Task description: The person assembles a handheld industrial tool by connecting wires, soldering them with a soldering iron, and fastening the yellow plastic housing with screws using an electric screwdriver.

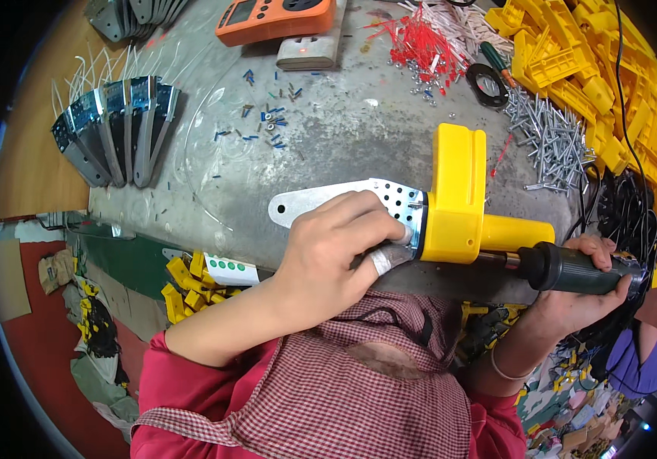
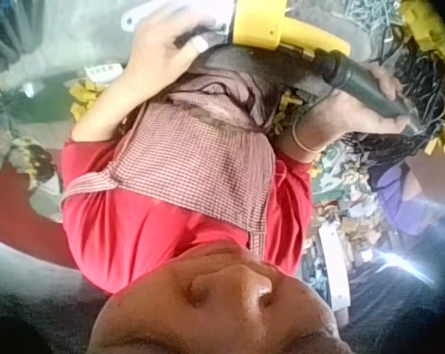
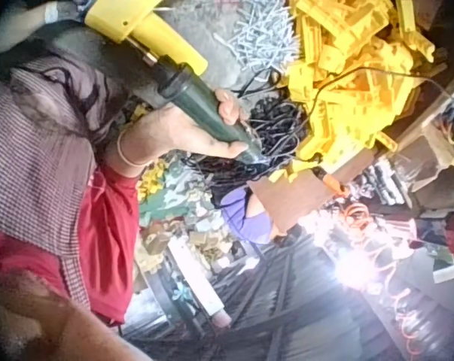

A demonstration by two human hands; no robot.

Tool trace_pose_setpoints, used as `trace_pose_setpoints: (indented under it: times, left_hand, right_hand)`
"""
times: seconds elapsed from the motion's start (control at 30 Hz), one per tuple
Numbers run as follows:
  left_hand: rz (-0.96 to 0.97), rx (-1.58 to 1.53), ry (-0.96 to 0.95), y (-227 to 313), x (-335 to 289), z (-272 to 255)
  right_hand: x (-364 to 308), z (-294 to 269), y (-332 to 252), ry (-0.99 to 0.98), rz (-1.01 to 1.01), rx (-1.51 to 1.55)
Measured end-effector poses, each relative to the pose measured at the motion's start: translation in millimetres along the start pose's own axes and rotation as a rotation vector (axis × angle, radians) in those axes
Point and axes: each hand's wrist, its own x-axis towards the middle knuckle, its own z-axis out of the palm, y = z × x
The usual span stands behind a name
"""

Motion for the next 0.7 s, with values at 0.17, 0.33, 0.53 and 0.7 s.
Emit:
trace_pose_setpoints:
  times: [0.17, 0.33, 0.53, 0.7]
  left_hand:
    - [0.024, -0.079, -0.096, -11, 3, -5]
    - [0.103, -0.082, -0.126, -12, 8, -3]
    - [0.1, -0.024, -0.136, -11, 10, -1]
    - [0.005, 0.001, -0.154, -6, 4, -10]
  right_hand:
    - [0, 3, 4, 0.014, 0.014, 0.007]
    - [0, 5, 2, 0.002, -0.01, 0.051]
    - [-9, 17, 21, 0.204, -0.125, 0.128]
    - [-13, 31, 22, 0.326, -0.1, -0.073]
